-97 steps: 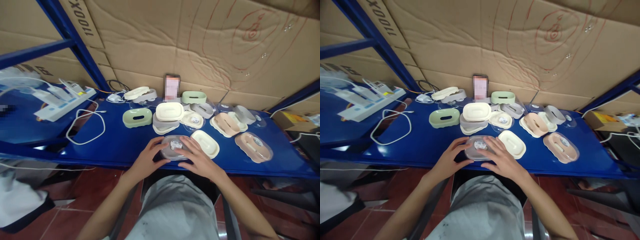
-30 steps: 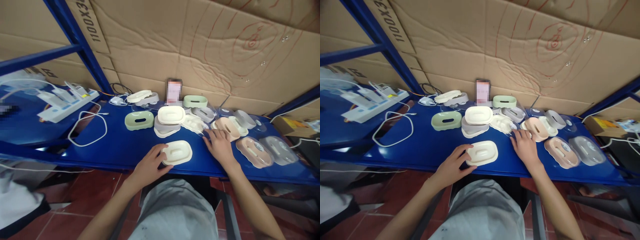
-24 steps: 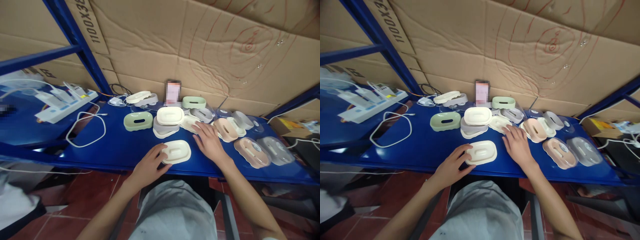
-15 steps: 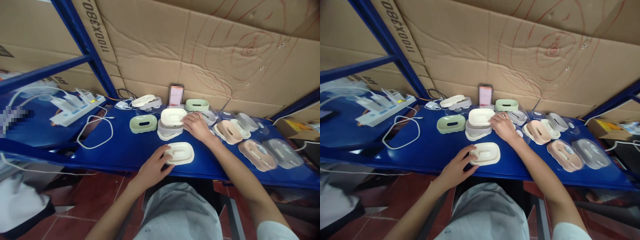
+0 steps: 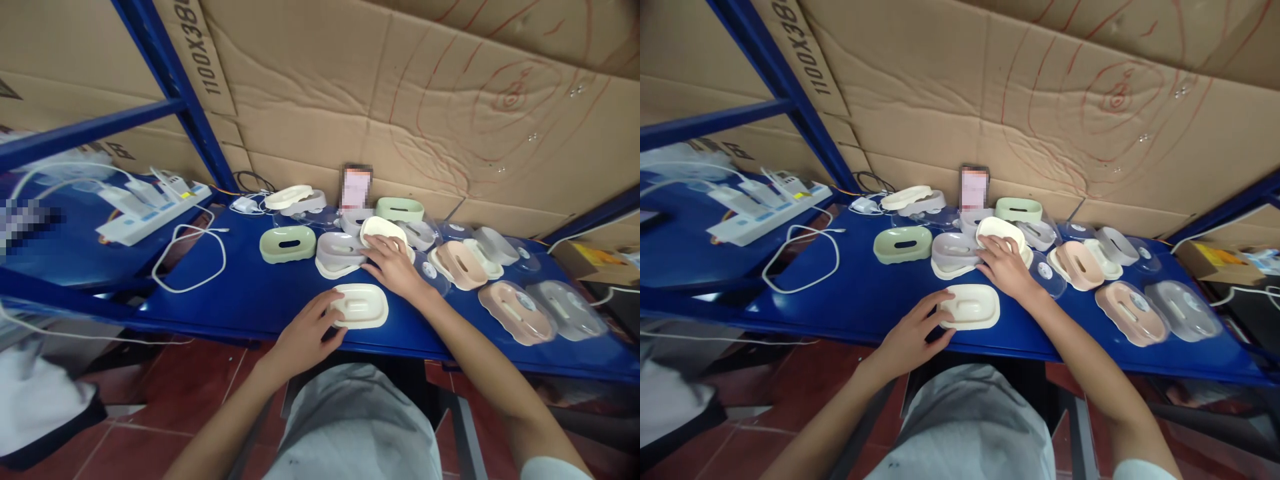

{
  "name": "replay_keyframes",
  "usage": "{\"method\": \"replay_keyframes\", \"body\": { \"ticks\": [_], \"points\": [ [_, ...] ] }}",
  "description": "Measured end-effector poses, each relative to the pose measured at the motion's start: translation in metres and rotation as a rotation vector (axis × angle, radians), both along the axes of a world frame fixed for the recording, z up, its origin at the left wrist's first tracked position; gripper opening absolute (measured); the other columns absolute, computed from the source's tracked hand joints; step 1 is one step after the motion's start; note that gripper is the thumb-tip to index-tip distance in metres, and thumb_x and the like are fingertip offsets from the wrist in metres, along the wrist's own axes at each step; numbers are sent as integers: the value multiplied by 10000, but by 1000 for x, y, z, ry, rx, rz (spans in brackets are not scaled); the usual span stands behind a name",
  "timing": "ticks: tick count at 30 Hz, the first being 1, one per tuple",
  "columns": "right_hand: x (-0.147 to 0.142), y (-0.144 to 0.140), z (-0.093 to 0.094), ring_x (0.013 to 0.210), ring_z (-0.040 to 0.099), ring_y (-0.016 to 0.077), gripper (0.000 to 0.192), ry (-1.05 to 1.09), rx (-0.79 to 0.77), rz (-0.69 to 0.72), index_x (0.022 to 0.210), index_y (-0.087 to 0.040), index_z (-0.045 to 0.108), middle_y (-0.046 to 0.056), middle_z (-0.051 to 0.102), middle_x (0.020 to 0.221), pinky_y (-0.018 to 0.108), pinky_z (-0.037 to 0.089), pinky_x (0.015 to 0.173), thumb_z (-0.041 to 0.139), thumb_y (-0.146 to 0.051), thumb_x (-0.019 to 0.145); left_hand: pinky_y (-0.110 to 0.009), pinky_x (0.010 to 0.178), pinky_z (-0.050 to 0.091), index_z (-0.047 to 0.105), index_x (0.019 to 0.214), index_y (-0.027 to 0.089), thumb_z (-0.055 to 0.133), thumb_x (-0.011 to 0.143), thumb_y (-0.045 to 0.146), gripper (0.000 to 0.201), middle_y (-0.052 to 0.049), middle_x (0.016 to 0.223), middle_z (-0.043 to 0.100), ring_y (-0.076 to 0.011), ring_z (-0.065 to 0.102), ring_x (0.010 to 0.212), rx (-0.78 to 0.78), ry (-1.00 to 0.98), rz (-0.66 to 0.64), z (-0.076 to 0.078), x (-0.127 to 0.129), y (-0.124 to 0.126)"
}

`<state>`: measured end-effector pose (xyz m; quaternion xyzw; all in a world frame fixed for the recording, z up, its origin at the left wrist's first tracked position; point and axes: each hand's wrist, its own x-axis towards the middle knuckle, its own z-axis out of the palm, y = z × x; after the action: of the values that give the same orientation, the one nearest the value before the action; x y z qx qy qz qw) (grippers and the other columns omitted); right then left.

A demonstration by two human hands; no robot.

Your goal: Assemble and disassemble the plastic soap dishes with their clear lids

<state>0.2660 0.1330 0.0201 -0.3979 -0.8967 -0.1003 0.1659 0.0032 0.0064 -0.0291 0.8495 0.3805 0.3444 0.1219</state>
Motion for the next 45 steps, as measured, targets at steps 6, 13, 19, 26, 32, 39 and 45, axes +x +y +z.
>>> {"method": "replay_keyframes", "body": {
  "ticks": [6, 13, 19, 26, 32, 39, 45],
  "points": [
    [9, -13, 6, 1481, 540, 322, 245, 127, -23, 64, 1174, -252, 789, 105, 718, 1425, 574, 303, 1249, 613, -394, 1080, -497, 1194, 551, 640, 1273, 248, 690, 1000, 194, 283, -146, 1571, 525, -313, 553, 1478, -18, -40, 44, 1, -2, -1],
    [44, -91, -1, 1435, 614, 260, 247, 320, -231, 202, 1312, -264, 702, 81, 749, 1379, 543, 447, 1240, 567, -271, 1106, -573, 1248, 487, 438, 1607, 308, 740, 999, 242, 682, -167, 1747, 281, -373, 397, 1599, 2, -52, 111, -2, -1, 0],
    [42, -120, -25, 1444, 605, 276, 362, 347, -320, 174, 1446, -288, 653, 85, 732, 1390, 529, 559, 1189, 580, -271, 1091, -553, 1241, 507, 631, 1390, 267, 723, 1024, 264, 378, -137, 1591, 539, -325, 503, 1534, 32, -33, -19, -2, -1, 5],
    [46, -131, -35, 1497, 549, 310, 474, 212, -158, 35, 1551, -319, 588, 102, 643, 1536, 597, 465, 1247, 607, -336, 1078, -557, 1242, 510, 682, 1314, 241, 699, 1035, 264, 280, -128, 1535, 617, -335, 472, 1566, 20, -10, -38, -1, -1, 4],
    [100, -113, -44, 1532, 468, 451, 621, 291, 33, -550, 1615, -290, 526, 192, 551, 1610, 746, 451, 1158, 626, -525, 1049, -500, 1187, 564, 712, 1303, 277, 686, 1026, 266, 278, -118, 1700, 423, -331, 528, 1523, -86, -24, 2, 4, -2, -1],
    [83, -149, -36, 1492, 559, 330, 548, 527, -189, -248, 1611, -357, 521, 100, 593, 1600, 605, 503, 1219, 616, -359, 1071, -508, 1245, 504, 521, 1514, 311, 802, 951, 295, 629, -122, 1669, 476, -314, 522, 1533, -247, -109, -13, 4, -8, 3],
    [33, -160, -25, 1628, 362, 344, 618, 363, -254, 61, 1648, -391, 470, 55, 463, 1711, 621, 482, 1246, 609, -250, 1063, -557, 1245, 489, 387, 1630, 335, 849, 916, 307, 851, -127, 1640, 527, -340, 545, 1512, -273, -134, -21, 1, -8, 5]
  ]
}}
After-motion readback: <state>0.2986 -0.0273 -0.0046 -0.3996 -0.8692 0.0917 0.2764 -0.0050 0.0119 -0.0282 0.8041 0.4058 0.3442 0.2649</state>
